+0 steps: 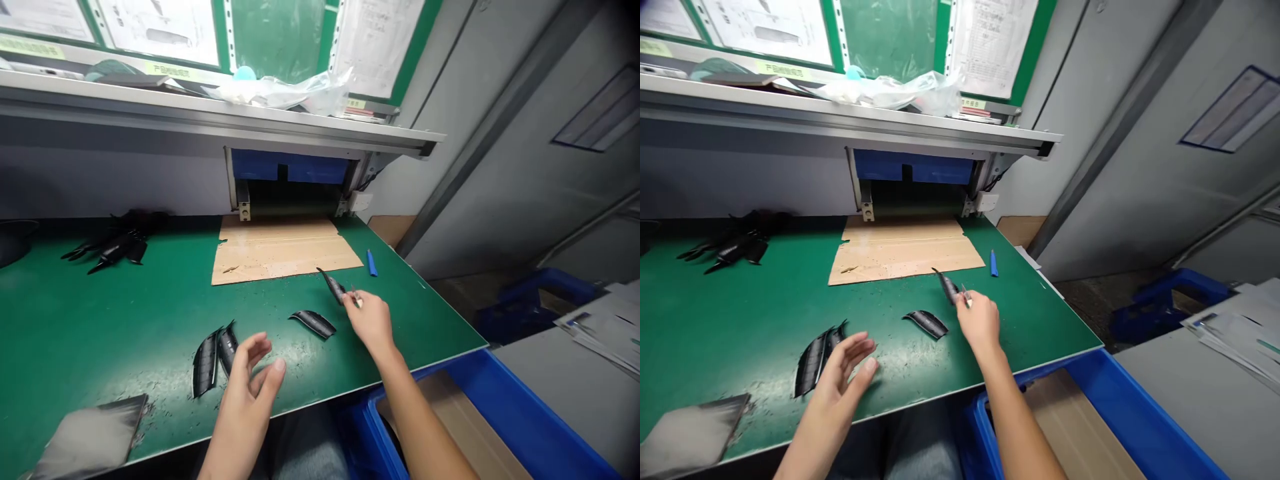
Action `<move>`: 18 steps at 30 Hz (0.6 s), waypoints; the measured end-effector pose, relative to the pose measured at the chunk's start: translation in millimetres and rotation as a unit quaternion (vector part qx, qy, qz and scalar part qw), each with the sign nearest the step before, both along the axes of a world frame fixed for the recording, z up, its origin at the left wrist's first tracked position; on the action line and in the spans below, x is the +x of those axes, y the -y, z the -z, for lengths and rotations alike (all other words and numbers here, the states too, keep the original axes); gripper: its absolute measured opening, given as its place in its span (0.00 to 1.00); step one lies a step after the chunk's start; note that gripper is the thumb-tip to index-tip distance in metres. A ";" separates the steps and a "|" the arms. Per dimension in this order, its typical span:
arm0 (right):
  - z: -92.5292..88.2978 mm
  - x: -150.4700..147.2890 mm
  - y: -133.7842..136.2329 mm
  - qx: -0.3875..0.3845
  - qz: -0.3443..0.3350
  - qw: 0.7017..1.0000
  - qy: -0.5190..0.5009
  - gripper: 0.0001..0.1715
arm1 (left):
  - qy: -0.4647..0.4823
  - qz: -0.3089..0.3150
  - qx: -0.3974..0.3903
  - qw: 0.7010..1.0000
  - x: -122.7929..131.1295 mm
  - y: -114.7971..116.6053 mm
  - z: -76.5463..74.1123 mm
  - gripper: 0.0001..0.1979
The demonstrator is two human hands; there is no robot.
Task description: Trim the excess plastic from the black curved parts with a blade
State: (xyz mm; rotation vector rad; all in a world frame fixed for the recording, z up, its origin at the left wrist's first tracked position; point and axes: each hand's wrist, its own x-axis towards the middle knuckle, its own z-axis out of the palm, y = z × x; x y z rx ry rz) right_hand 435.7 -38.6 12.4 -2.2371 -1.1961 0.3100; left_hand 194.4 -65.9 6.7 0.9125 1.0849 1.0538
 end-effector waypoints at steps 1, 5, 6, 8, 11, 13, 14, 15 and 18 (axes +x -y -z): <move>-2.6 -23.9 9.2 0.017 -0.040 0.999 -0.022 0.15 | 0.055 -0.003 -0.016 0.998 -0.5 -4.3 -2.3 0.33; -5.0 -114.7 59.6 0.062 -0.219 0.960 -0.165 0.14 | 0.286 -0.027 -0.056 0.956 -12.1 -17.9 -18.3 0.18; -3.2 -128.8 70.3 0.081 -0.248 0.942 -0.210 0.14 | 0.331 -0.055 -0.056 0.940 -16.0 -19.6 -22.5 0.14; 2.8 -145.0 85.2 0.116 -0.281 0.907 -0.291 0.20 | 0.409 -0.128 -0.047 0.902 -23.9 -20.8 -29.0 0.20; 12.7 -151.4 93.1 0.101 -0.285 0.874 -0.379 0.24 | 0.472 -0.223 -0.005 0.853 -33.5 -19.3 -32.7 0.22; 15.0 -153.6 93.3 0.062 -0.267 0.848 -0.453 0.24 | 0.473 -0.247 0.034 0.845 -36.6 -17.0 -32.8 0.22; 14.6 -155.2 93.0 0.046 -0.254 0.832 -0.492 0.26 | 0.471 -0.246 0.048 0.846 -37.1 -15.6 -32.8 0.22; 13.4 -157.2 92.5 0.034 -0.241 0.815 -0.527 0.29 | 0.468 -0.241 0.061 0.848 -36.9 -14.0 -32.7 0.21; 8.6 -162.6 91.0 -0.001 -0.226 0.777 -0.588 0.35 | 0.456 -0.221 0.094 0.857 -35.1 -8.7 -32.7 0.21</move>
